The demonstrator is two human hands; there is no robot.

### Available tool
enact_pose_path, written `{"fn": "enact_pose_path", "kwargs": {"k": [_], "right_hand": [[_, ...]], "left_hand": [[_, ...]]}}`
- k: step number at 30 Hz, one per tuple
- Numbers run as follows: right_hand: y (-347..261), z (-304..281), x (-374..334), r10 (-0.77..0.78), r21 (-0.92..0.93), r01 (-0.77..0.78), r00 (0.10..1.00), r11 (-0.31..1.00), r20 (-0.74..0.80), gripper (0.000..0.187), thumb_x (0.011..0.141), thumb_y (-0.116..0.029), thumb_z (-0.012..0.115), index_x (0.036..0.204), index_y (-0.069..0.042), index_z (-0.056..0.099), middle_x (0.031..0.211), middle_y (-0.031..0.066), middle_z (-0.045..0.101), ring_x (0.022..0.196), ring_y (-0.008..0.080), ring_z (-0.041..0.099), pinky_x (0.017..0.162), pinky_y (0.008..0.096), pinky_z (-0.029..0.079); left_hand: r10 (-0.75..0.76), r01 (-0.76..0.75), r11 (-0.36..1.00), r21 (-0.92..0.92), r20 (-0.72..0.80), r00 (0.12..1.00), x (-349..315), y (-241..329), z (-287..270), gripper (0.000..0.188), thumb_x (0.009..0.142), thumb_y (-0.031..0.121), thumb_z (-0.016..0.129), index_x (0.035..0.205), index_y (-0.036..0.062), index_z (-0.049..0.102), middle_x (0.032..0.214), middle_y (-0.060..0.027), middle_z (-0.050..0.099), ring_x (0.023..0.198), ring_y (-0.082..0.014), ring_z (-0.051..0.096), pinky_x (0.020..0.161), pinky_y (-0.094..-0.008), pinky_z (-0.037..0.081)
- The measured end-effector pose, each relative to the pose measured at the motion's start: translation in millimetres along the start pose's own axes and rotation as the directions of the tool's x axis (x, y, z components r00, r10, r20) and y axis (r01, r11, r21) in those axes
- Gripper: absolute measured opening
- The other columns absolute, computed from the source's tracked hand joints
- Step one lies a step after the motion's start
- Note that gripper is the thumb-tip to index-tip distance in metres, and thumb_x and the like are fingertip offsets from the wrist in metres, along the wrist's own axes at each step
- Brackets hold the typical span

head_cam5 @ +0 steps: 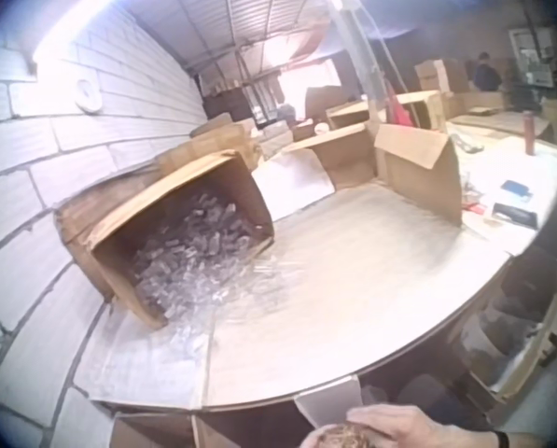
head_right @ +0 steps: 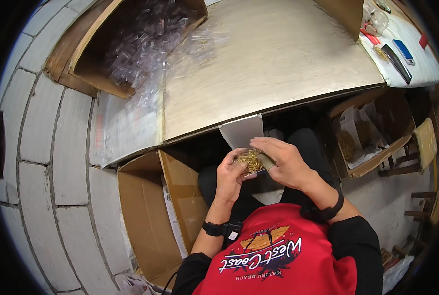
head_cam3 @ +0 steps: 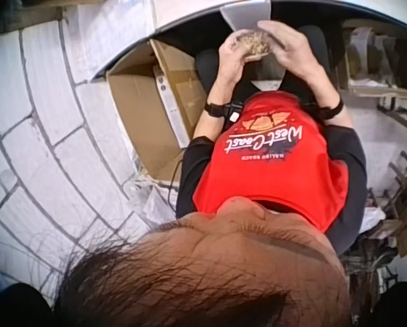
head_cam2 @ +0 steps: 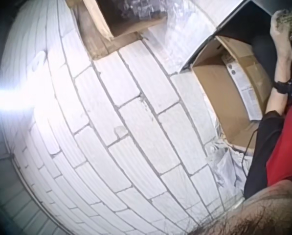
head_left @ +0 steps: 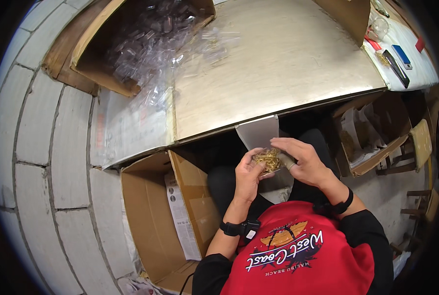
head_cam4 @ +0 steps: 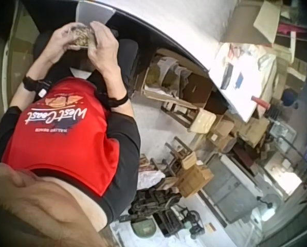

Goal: The person sits on the floor and repeatedly picks up small yellow metal springs from a table, placing them into small clear plastic containers. After filling several containers, the person places them into a cardboard box. Finally, the person handles a newspaper and a large bundle of springs.

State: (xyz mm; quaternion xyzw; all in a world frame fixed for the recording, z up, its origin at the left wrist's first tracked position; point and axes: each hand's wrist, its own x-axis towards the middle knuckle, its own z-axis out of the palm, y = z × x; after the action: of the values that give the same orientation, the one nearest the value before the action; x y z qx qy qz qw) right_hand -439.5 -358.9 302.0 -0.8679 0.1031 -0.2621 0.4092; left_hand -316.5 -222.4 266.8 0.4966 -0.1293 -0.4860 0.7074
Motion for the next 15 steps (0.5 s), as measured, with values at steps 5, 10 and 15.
{"fn": "enact_pose_path", "kwargs": {"k": [5, 10, 15], "right_hand": [[-11.1, 11.8, -5.9, -0.145, -0.292, 0.202, 0.968, 0.935, 0.206, 0.050, 0.083, -0.019, 0.063, 0.127, -0.003, 0.048, 0.134, 0.0140, 0.047, 0.129, 0.0279, 0.041, 0.105, 0.0466, 0.031], [-4.5, 17.5, -15.4, -0.083, -0.281, 0.141, 0.974, 0.949, 0.209, 0.056, 0.085, -0.024, 0.060, 0.133, -0.003, 0.042, 0.139, 0.0136, 0.041, 0.133, 0.0285, 0.035, 0.108, 0.0485, 0.025], [-7.1, 3.6, -8.4, -0.137, -0.244, 0.158, 0.986, 0.957, 0.099, 0.058, 0.085, -0.028, 0.060, 0.135, -0.005, 0.042, 0.141, 0.0127, 0.040, 0.134, 0.0286, 0.034, 0.109, 0.0474, 0.021]], "left_hand": [[0.027, -0.035, 0.966, -0.257, -0.034, 0.999, 9.2, -9.7, -13.4, 0.023, 0.096, 0.019, 0.046, 0.110, 0.0021, 0.053, 0.100, -0.0091, 0.061, 0.089, -0.0170, 0.064, 0.065, -0.0320, 0.059], [0.015, -0.026, 0.993, -0.111, -0.104, 0.994, 10.1, -13.0, -16.8, 0.025, 0.097, 0.023, 0.042, 0.105, 0.0026, 0.055, 0.095, -0.0091, 0.063, 0.077, -0.0170, 0.066, 0.058, -0.0314, 0.059], [0.000, -0.010, 0.990, -0.137, -0.079, 0.997, 3.7, 6.1, -12.4, 0.027, 0.097, 0.025, 0.044, 0.108, 0.0018, 0.054, 0.097, -0.0107, 0.062, 0.078, -0.0171, 0.065, 0.056, -0.0327, 0.059]]}}
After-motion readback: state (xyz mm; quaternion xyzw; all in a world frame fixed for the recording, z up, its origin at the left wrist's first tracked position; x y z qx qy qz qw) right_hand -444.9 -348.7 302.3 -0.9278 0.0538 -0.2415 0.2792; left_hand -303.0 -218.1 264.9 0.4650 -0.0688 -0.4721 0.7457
